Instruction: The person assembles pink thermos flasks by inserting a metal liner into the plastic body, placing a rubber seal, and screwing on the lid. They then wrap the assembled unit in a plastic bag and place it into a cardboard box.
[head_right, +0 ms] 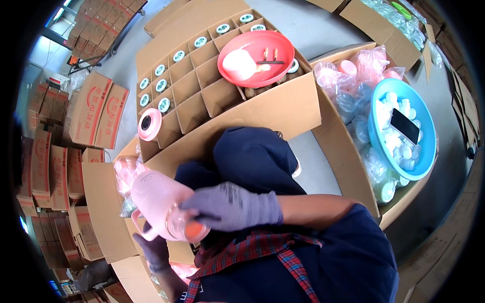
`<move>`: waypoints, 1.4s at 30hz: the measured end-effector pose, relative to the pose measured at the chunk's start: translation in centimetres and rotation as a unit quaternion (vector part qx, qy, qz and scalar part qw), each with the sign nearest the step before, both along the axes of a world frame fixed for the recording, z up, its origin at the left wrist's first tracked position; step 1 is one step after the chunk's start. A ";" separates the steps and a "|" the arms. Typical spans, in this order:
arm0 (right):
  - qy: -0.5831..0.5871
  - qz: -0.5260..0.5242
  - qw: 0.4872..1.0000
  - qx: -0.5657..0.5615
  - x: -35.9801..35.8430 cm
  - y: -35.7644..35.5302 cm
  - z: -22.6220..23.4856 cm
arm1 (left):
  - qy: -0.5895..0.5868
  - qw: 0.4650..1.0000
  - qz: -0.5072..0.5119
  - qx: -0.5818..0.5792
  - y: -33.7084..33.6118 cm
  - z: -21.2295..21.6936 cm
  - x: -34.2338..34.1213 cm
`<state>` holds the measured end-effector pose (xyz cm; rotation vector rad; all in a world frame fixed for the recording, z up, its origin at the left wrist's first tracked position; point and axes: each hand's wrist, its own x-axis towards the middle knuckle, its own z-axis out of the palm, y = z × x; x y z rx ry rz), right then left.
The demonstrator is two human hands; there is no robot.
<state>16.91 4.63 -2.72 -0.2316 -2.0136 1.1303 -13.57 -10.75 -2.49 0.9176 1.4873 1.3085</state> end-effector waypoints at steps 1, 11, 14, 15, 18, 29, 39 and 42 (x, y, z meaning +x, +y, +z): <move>-0.055 0.020 0.997 0.050 0.2 -1.1 0.0 | 0.020 0.997 0.013 0.067 2.0 0.7 1.4; -0.170 -0.326 0.929 -0.041 7.1 8.8 4.8 | 0.217 0.888 -0.260 0.310 12.1 5.0 3.5; -0.105 -0.484 0.867 -0.063 10.8 24.2 -1.2 | 0.113 0.755 -0.557 0.327 19.9 6.8 6.2; -0.132 -0.488 0.858 -0.086 10.6 25.9 0.1 | 0.065 0.721 -0.614 0.314 21.0 5.5 6.7; -0.375 -0.498 0.775 -0.106 13.3 31.9 -3.1 | 0.159 0.775 -0.525 0.313 21.4 3.3 8.3; -0.303 -0.185 0.909 0.218 -18.9 31.9 -5.6 | 0.015 0.875 -0.320 0.364 17.5 2.1 10.3; -0.474 -0.124 0.825 0.282 -24.6 34.1 -8.2 | -0.004 0.967 -0.147 0.206 17.1 -1.8 7.3; -0.454 -0.180 0.836 0.251 -23.1 32.8 -0.8 | 0.066 0.974 -0.028 0.217 16.3 -1.6 5.9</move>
